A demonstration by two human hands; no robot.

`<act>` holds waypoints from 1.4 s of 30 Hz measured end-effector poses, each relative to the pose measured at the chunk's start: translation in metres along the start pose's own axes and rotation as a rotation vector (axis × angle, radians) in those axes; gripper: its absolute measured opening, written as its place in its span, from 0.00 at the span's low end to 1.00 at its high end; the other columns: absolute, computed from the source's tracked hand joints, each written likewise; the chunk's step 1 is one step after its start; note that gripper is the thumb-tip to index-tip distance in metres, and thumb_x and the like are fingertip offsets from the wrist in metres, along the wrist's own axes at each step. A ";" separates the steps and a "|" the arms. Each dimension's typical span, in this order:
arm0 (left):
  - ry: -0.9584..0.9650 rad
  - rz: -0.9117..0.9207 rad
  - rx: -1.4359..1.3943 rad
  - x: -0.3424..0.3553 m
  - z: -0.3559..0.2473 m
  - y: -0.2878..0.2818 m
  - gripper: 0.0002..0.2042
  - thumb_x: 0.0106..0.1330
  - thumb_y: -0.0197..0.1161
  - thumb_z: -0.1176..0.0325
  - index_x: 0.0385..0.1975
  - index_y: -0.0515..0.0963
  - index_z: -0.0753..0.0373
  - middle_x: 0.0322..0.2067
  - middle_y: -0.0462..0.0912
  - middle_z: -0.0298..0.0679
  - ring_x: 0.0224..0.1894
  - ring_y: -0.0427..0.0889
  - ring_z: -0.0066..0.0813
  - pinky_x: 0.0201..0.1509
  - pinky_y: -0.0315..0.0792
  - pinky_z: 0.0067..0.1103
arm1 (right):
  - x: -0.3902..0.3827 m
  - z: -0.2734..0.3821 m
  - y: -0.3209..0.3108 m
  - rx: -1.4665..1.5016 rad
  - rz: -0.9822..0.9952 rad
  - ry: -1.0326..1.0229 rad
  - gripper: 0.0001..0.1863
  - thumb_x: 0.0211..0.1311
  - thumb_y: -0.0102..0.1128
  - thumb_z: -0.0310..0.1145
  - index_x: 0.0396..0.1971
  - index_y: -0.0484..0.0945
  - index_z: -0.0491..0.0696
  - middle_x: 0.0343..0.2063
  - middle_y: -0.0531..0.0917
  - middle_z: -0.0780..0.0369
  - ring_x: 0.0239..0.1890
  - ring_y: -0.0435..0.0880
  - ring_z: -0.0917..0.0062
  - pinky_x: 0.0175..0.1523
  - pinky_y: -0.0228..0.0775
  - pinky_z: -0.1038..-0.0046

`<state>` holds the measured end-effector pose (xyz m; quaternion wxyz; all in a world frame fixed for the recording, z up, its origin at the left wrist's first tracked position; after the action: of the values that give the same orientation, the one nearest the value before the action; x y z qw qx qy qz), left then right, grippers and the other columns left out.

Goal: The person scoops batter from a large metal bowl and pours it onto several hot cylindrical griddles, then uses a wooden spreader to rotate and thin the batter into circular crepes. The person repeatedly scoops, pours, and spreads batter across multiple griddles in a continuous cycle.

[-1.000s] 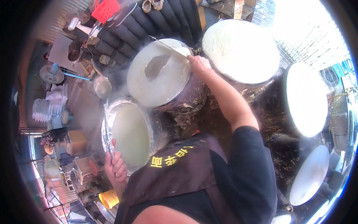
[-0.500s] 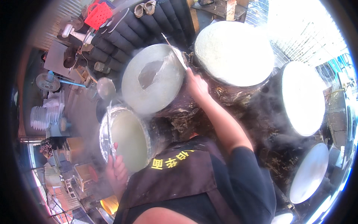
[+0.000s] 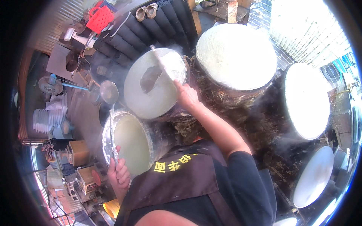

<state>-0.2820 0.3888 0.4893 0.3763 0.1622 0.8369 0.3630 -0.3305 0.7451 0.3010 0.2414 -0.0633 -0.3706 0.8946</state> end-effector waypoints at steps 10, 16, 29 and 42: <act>-0.025 0.072 0.009 0.000 0.001 -0.002 0.26 0.78 0.40 0.59 0.70 0.47 0.59 0.22 0.60 0.33 0.12 0.57 0.15 0.10 0.59 0.14 | -0.016 0.017 -0.004 -0.016 0.015 0.054 0.28 0.55 0.51 0.25 0.60 0.70 0.54 0.34 0.81 0.48 0.36 0.83 0.55 0.41 0.77 0.58; -0.012 0.108 0.008 -0.009 0.000 -0.005 0.25 0.78 0.40 0.58 0.70 0.47 0.59 0.22 0.60 0.33 0.13 0.57 0.15 0.10 0.58 0.14 | -0.030 -0.011 -0.029 0.095 -0.074 0.095 0.28 0.56 0.49 0.24 0.60 0.68 0.53 0.33 0.80 0.47 0.33 0.82 0.53 0.40 0.76 0.57; -0.016 0.121 0.039 -0.019 -0.002 -0.013 0.25 0.78 0.41 0.58 0.70 0.47 0.59 0.22 0.60 0.32 0.13 0.58 0.14 0.10 0.58 0.13 | -0.057 0.003 0.005 -0.020 -0.091 0.085 0.27 0.57 0.51 0.26 0.59 0.68 0.53 0.31 0.80 0.47 0.31 0.82 0.52 0.37 0.76 0.55; -0.048 0.109 0.009 -0.038 0.003 -0.029 0.25 0.77 0.42 0.58 0.70 0.50 0.56 0.23 0.60 0.31 0.14 0.56 0.16 0.12 0.58 0.14 | -0.005 0.004 -0.009 -0.051 0.007 0.023 0.25 0.58 0.47 0.25 0.57 0.72 0.56 0.33 0.80 0.50 0.36 0.83 0.54 0.41 0.76 0.57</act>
<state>-0.2545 0.3500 0.4856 0.3755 0.2177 0.8190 0.3753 -0.3242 0.7453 0.3096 0.2409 -0.0808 -0.3905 0.8848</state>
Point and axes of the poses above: each hand's wrist, its own x-axis towards the middle knuckle, its own y-axis out of the palm, z = x × y, the point moved 4 cm from there along x, towards the middle knuckle
